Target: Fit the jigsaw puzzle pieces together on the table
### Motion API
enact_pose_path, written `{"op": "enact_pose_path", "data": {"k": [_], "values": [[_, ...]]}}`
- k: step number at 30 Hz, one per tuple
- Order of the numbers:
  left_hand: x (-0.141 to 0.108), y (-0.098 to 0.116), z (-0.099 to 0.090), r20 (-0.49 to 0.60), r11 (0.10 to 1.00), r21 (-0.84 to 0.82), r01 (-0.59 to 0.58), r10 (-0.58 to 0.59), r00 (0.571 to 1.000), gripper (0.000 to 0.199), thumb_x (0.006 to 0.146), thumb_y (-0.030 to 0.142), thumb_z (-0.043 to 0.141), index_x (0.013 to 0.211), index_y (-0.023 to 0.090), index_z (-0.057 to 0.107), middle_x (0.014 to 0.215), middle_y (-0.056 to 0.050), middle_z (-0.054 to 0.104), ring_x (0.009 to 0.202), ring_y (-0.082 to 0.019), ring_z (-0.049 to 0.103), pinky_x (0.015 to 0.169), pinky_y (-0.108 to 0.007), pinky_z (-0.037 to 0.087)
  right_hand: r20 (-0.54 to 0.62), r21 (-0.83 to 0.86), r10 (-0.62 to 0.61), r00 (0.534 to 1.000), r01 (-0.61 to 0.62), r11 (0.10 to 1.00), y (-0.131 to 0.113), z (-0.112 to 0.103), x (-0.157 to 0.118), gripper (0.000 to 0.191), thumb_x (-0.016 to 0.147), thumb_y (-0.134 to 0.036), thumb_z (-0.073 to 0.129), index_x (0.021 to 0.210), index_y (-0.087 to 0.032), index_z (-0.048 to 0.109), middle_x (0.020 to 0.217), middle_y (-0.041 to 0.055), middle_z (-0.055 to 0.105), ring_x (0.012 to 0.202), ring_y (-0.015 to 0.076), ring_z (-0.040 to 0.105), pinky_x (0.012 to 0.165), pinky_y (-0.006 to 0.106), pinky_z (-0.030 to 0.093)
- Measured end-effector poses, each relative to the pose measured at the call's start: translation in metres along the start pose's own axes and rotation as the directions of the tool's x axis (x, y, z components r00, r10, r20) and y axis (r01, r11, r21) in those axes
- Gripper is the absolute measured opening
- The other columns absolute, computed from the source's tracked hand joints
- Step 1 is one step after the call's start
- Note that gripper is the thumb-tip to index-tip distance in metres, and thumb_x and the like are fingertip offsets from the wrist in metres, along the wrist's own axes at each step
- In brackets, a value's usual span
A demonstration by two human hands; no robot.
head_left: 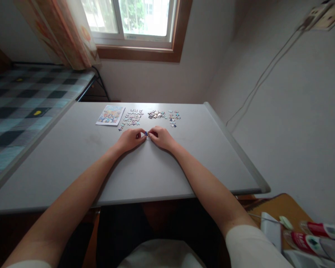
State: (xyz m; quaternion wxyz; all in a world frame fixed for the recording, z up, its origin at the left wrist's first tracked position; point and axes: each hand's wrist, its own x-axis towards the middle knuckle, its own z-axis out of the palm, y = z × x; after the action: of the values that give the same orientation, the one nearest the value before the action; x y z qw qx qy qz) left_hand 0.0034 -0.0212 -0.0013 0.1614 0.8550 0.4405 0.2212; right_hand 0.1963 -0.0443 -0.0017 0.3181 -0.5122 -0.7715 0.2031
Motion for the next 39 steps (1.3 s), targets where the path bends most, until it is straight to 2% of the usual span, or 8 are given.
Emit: {"op": "enact_pose_path", "data": {"k": [39], "values": [[0.0004,0.003,-0.0017,0.015,1.0,-0.004,0.016,-0.016,1.0,0.036,0.082,0.045,0.054,0.097,0.018,0.072,0.063,0.0,0.06,0.055,-0.012,0.049,0.055,-0.023,0.033,0.0,-0.011,-0.016,1.0,0.016,1.0,0.0013,0.0,-0.0002,0.02,0.087,-0.024,0.052,0.086,-0.014,0.069,0.079,0.0026,0.058,0.072,0.0111,0.051,0.071,0.024,0.039]]}}
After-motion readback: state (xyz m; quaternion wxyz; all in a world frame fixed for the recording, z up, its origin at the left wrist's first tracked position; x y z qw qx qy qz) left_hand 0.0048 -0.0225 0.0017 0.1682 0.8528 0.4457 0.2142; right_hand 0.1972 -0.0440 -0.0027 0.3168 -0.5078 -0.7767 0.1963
